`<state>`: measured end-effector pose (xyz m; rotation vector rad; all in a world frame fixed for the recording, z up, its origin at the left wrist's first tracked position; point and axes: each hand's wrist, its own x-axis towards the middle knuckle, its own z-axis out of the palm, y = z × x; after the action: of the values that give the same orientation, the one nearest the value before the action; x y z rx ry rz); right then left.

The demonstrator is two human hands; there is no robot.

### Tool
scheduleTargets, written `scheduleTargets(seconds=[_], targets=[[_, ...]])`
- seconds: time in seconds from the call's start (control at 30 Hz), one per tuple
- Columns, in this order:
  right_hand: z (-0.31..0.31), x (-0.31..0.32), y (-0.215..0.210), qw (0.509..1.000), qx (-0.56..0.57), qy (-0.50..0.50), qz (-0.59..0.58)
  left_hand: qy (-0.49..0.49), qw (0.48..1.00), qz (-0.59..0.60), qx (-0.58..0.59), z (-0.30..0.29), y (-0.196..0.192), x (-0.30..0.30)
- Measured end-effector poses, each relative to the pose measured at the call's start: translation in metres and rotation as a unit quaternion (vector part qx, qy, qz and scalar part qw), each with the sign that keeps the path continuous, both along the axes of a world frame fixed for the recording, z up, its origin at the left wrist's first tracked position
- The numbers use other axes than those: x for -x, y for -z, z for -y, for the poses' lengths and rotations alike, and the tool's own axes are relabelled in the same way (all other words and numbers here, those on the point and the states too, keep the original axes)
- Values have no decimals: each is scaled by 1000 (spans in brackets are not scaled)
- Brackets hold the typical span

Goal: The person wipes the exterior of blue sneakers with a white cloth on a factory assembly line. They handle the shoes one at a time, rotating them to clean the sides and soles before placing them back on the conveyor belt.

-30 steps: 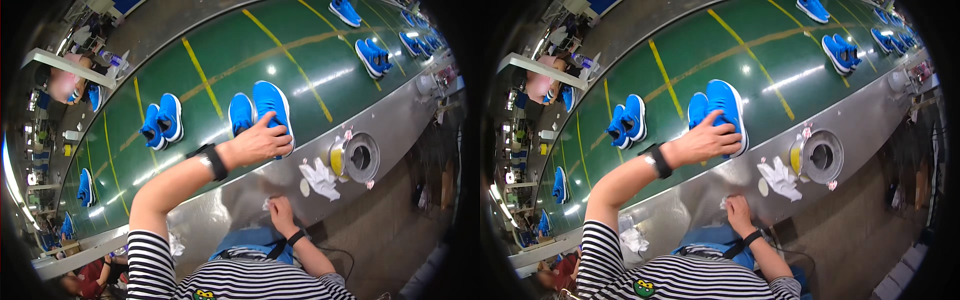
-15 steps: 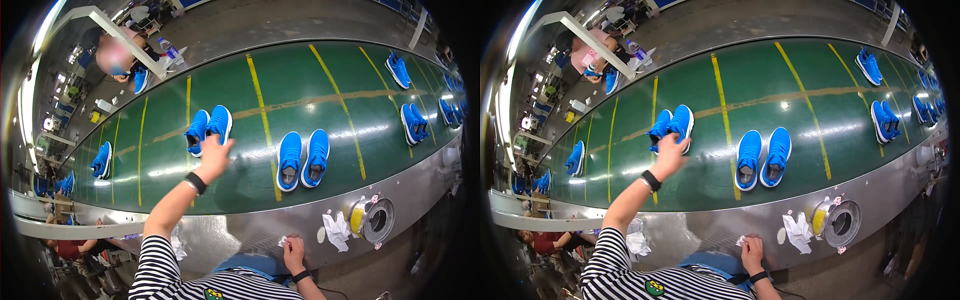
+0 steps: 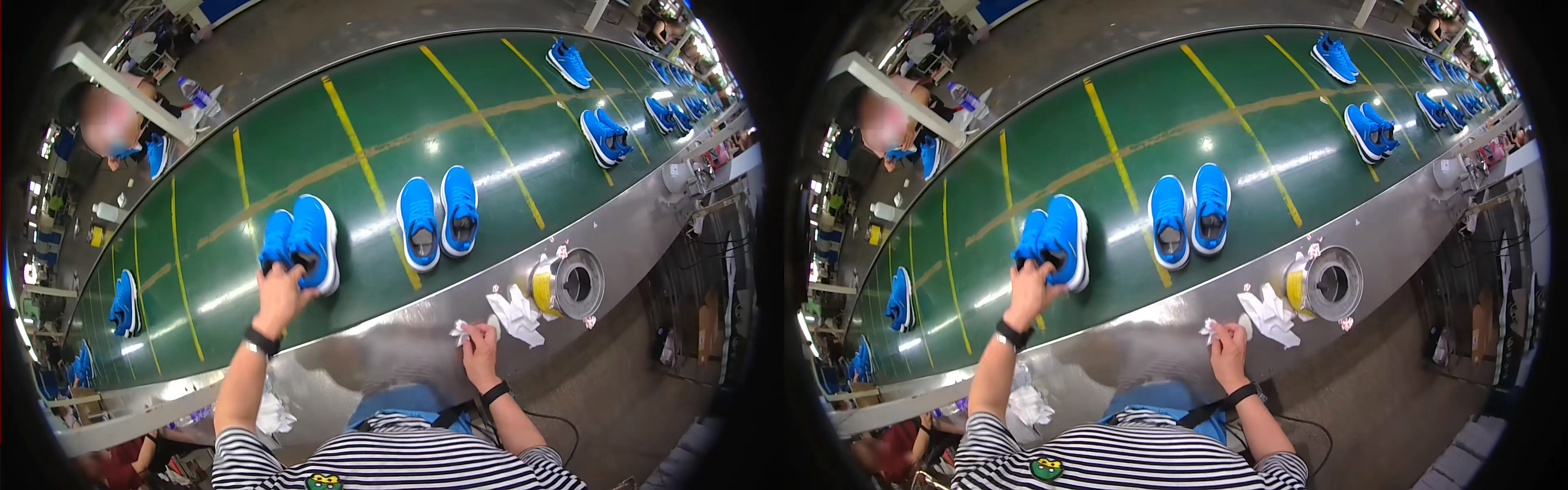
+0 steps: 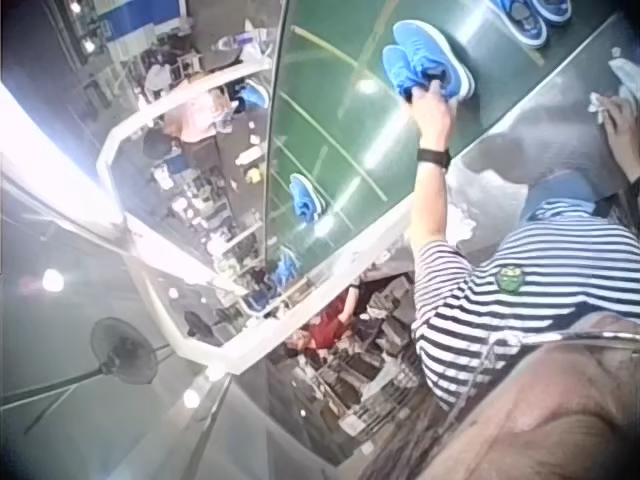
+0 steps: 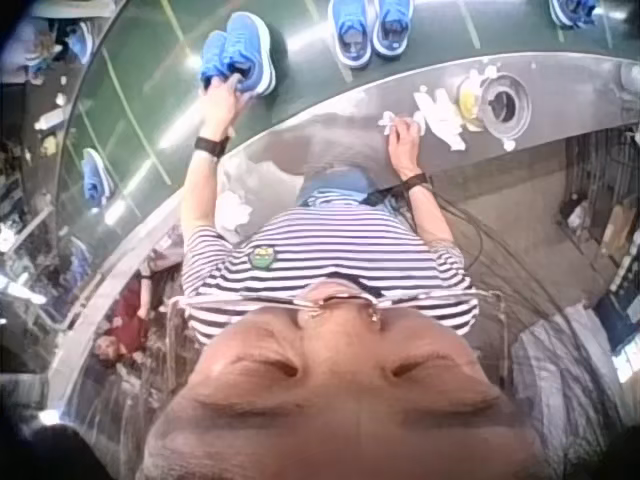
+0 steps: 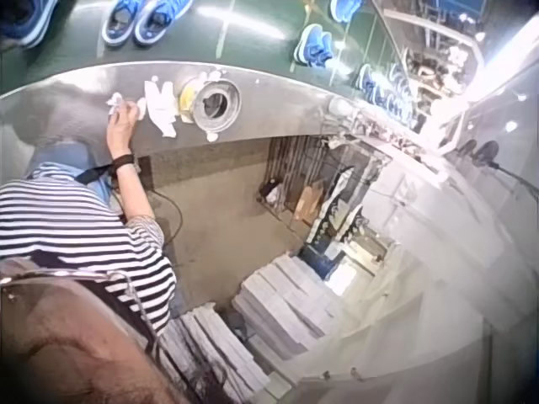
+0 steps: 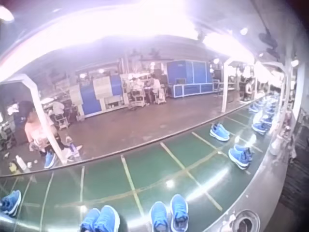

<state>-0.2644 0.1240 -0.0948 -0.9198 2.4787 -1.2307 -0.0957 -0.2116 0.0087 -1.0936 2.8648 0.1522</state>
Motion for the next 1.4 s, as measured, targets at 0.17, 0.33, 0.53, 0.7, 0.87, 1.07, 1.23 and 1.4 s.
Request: scheduleTargets(seconds=[0.17,0.33,0.53,0.7,0.87,1.07,1.23,1.4], targets=[[10,-26,-57,998,43,-19,35,11,995,-38,-89,-127,-29,-68],[21,-87,-34,926,1,-257,277,13,990,-18,-136,-213,9,-108],[42,-119,-11,895,0,-219,389,-207,898,-317,-225,-218,13,-143],[53,-126,9,948,-59,-199,242,-270,793,-404,-368,-193,82,-151],[59,-124,4,940,-87,-204,260,-271,802,-358,-394,-179,96,-151],[57,-121,-10,910,-70,-190,361,-303,734,-373,-479,-185,72,-144],[54,-114,-38,855,2,-167,492,-354,645,-393,-551,-192,59,-148],[48,-103,-57,843,60,-175,505,-358,565,-393,-632,-191,64,-161]])
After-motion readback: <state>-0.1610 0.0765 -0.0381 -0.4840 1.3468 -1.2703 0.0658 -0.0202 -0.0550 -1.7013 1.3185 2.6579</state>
